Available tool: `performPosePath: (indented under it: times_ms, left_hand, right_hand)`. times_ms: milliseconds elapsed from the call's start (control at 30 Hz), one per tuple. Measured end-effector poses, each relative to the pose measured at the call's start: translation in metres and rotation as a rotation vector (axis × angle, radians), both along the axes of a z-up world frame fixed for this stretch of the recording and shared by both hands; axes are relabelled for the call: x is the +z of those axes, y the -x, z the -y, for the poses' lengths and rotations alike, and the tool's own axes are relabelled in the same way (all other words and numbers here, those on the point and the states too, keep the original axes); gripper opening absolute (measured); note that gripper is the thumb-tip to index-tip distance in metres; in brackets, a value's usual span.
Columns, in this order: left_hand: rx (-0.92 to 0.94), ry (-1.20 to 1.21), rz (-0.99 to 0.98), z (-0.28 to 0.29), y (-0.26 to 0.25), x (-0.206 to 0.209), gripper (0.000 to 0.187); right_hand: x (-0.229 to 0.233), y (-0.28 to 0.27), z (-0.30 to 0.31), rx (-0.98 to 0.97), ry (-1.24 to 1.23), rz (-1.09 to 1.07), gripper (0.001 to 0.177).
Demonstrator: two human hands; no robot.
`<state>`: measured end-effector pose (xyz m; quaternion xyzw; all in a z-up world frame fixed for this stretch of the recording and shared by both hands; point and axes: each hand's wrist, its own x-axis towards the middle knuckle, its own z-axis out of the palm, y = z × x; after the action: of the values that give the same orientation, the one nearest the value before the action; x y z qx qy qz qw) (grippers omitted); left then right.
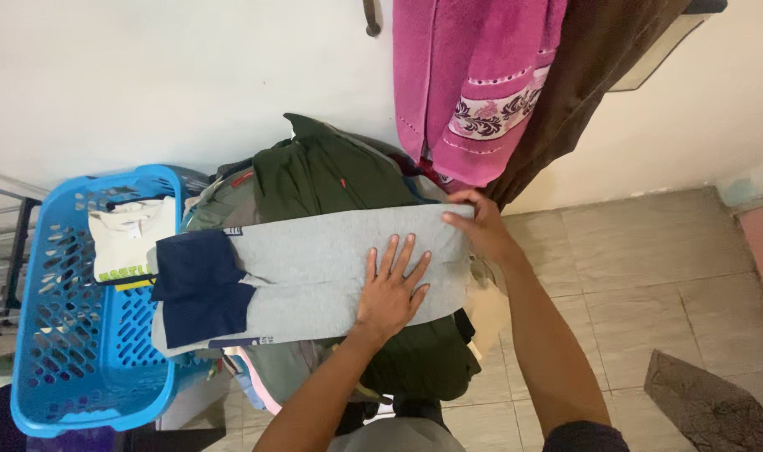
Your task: The person folds clothes by hand on a pile of laundry and places them into a blue plastic basket.
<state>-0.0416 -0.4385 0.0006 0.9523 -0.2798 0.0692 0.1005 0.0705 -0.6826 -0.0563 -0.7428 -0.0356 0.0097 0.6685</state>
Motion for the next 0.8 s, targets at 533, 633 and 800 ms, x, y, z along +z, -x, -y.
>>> performPosePath:
  times_ms: [533,633,800]
  left_hand:
    - [-0.018,0.004,-0.039,-0.001,-0.001,0.005,0.056]
    - [-0.032,-0.01,-0.018,0.0,-0.002,0.005,0.055]
    - [-0.039,0.046,-0.011,-0.003,-0.003,0.007,0.056]
  right_hand:
    - [-0.001,0.049,-0.022,-0.184,-0.095,-0.106,0.042]
    - [0.001,0.051,-0.019,-0.105,-0.099,-0.028,0.044]
    - [0.025,0.061,-0.016,-0.042,0.127,-0.159,0.057]
